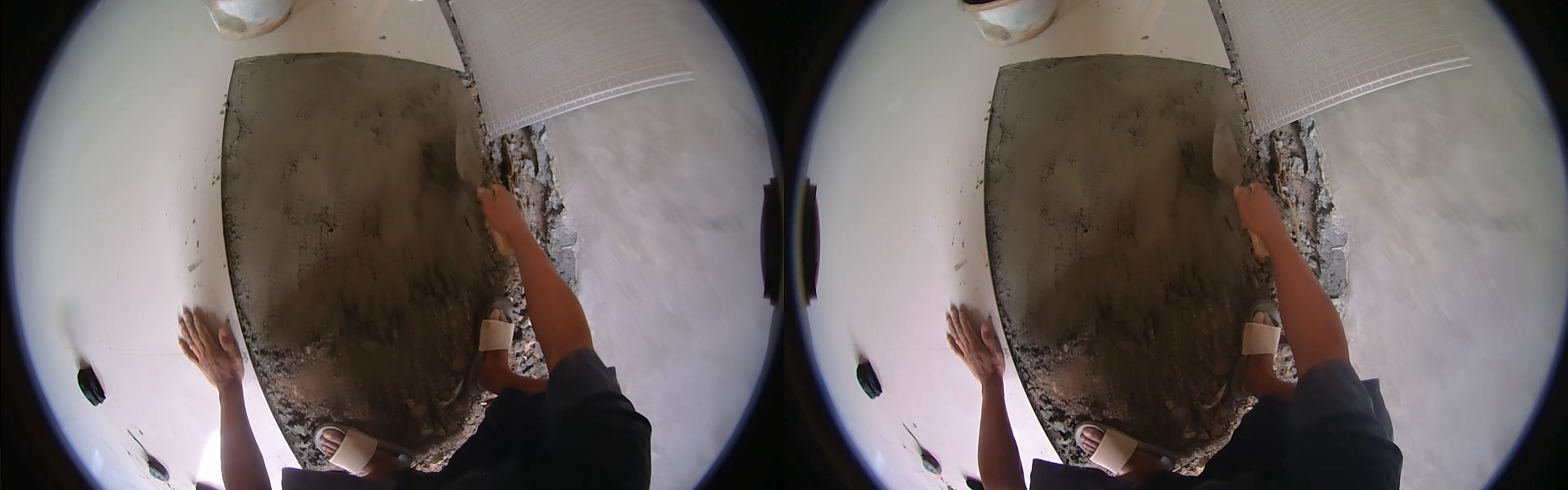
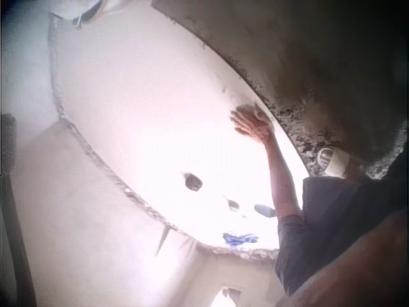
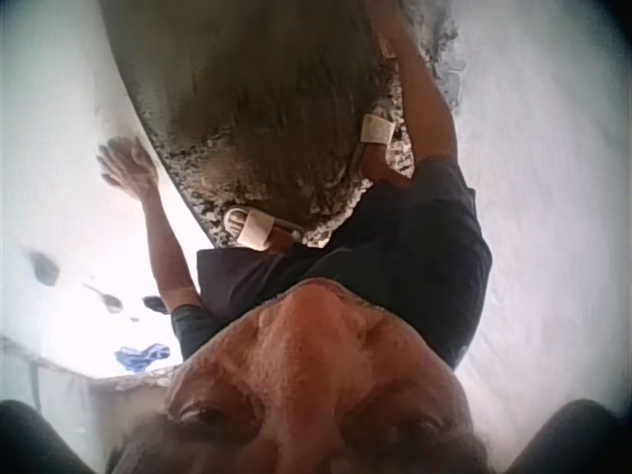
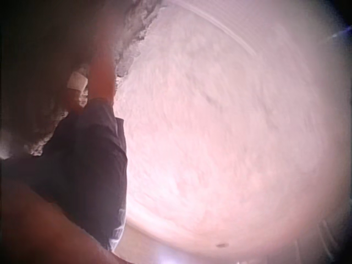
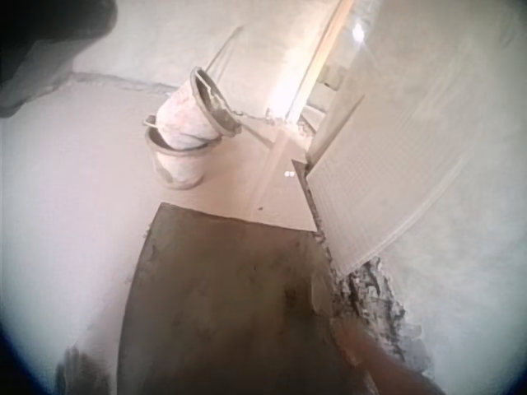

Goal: The person scoops cement from a bucket and spreads it onto the floor using a trowel. They repeatedly smooth the cement over a section of the floor, preparing the surface for tiling.

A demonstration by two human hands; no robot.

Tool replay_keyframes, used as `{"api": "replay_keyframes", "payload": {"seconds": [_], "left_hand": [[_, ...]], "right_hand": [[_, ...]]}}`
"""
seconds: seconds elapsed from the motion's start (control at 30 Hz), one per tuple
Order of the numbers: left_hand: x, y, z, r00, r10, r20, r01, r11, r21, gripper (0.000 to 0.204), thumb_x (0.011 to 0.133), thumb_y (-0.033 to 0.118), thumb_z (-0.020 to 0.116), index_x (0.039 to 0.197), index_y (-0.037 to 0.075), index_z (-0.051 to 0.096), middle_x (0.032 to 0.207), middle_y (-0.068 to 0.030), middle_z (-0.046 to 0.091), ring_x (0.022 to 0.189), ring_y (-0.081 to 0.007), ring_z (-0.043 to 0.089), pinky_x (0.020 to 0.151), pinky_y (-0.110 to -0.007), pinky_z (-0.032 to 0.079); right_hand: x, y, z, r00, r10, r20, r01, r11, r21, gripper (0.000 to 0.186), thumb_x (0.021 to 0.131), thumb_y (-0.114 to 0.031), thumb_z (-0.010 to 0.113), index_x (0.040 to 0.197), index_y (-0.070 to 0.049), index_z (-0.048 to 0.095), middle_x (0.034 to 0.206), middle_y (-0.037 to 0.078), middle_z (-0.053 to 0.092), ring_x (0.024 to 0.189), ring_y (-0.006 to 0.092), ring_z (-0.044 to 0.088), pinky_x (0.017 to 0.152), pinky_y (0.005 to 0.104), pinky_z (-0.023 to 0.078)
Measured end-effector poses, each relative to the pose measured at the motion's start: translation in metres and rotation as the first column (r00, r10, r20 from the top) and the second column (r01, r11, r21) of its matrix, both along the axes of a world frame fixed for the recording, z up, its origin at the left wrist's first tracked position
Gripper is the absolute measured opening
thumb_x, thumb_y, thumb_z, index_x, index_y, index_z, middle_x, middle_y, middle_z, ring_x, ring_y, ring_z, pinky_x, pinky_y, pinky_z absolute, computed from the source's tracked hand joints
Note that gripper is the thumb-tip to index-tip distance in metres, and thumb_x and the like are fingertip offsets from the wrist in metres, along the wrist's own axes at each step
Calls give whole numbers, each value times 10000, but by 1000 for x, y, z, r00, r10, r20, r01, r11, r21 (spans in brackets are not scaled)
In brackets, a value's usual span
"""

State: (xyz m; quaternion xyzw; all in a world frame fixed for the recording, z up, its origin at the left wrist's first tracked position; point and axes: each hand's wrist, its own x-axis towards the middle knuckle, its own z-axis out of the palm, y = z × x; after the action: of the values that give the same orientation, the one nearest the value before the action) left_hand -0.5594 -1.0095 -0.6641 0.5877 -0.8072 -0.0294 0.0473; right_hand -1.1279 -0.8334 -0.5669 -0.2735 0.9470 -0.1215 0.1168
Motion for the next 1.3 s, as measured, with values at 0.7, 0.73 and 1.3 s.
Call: {"api": "replay_keyframes", "payload": {"seconds": [0.7,0.73,1.3], "left_hand": [[-9,-3,1,1000,-10,-2,10,1000,-16,719,945,569,182,1439,51,254,1506,-129,240,1412,-296,163,1143,-495,68],[-8,-3,1,1000,-7,-1,7,1000,-10,722,945,571,184,1439,49,253,1506,-131,240,1412,-297,162,1143,-495,67],[-9,-1,1,1000,-6,12,6,1000,-20,700,955,535,202,1446,34,218,1509,-132,230,1418,-284,146,1144,-485,43]], "right_hand": [[-107,-129,12,949,-105,297,124,991,-48,499,887,-408,543,1047,64,529,766,129,569,583,206,556,527,360,473],[-113,-136,10,918,-136,372,124,991,55,497,886,-409,547,1044,61,531,753,118,557,577,201,549,519,353,466],[-84,-114,5,928,-161,336,176,984,-14,476,903,-422,516,977,44,581,804,131,610,624,219,594,582,371,508]]}}
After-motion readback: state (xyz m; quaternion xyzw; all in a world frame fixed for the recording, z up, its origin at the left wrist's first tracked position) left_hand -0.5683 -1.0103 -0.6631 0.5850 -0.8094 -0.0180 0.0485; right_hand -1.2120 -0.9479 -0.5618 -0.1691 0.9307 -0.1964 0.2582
